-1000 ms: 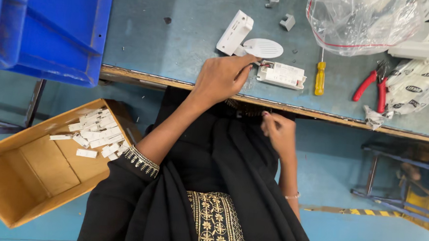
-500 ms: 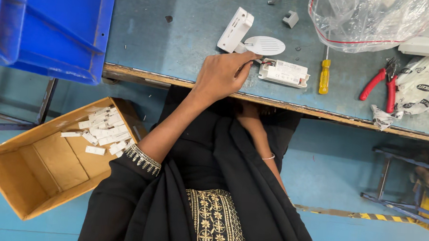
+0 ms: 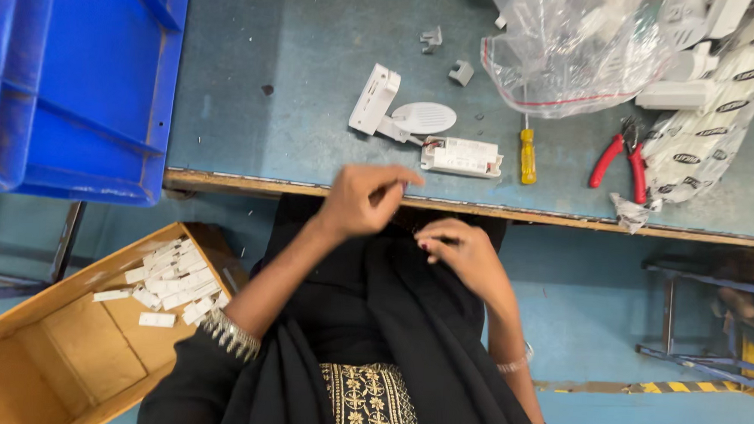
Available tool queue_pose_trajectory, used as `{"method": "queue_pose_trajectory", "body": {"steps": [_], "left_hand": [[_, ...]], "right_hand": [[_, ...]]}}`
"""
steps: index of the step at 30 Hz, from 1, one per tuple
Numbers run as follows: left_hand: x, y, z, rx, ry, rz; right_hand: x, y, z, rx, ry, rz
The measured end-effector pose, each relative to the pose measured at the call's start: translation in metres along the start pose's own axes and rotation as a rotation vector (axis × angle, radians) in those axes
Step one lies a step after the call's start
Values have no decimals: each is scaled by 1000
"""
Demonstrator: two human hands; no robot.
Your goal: The person assembles white plastic electrical components on a workbench. They use a screwdriver to tighten screws, connect wires, and place completed units into a blue crate. The process is repeated for multiple units.
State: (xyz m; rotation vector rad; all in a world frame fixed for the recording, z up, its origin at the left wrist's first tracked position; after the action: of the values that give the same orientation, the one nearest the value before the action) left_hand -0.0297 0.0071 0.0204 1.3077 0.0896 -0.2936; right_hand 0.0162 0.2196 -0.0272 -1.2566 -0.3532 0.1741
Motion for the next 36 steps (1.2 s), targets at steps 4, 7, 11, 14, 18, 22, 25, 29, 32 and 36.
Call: {"method": "queue_pose_trajectory", "body": {"steps": [4, 7, 11, 14, 18, 22, 25, 29, 32, 36], "left_hand": [[36, -3, -47, 619, -34, 520], [53, 9, -84, 1138, -242, 696], [48, 13, -84, 1246, -145, 628], [37, 5, -77, 1158, -46, 592], [30, 1, -79, 1135, -54, 485], [19, 3, -72, 974, 7, 339], [18, 9, -63, 653, 53, 343], [14, 26, -49, 434, 85, 221], [4, 33, -35, 110, 231, 56], [-9, 22, -25, -74, 356, 6]], "right_hand": [[28, -77, 11, -48, 245, 328], [28, -105, 2, 312, 453, 522], [19, -113, -18, 549, 487, 698], [12, -105, -12, 385, 388, 600], [8, -93, -2, -26, 457, 444], [-3, -103, 9, 86, 344, 486], [-13, -98, 20, 46, 259, 343], [-24, -96, 30, 3, 172, 380], [-39, -95, 52, 144, 265, 375], [-62, -88, 65, 119, 240, 301]]}}
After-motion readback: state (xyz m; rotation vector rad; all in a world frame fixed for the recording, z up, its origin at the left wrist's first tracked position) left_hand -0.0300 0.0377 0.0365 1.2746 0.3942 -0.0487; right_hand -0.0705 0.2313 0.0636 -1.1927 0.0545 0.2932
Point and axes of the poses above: each hand's wrist, its own x-axis away from the middle knuckle, its own z-axis out of the back of the hand, y = z × x, the point moved 5 cm from there along -x, towards the middle knuckle, and after that the axes turned 8 degrees about z, right-handed, at the moved point
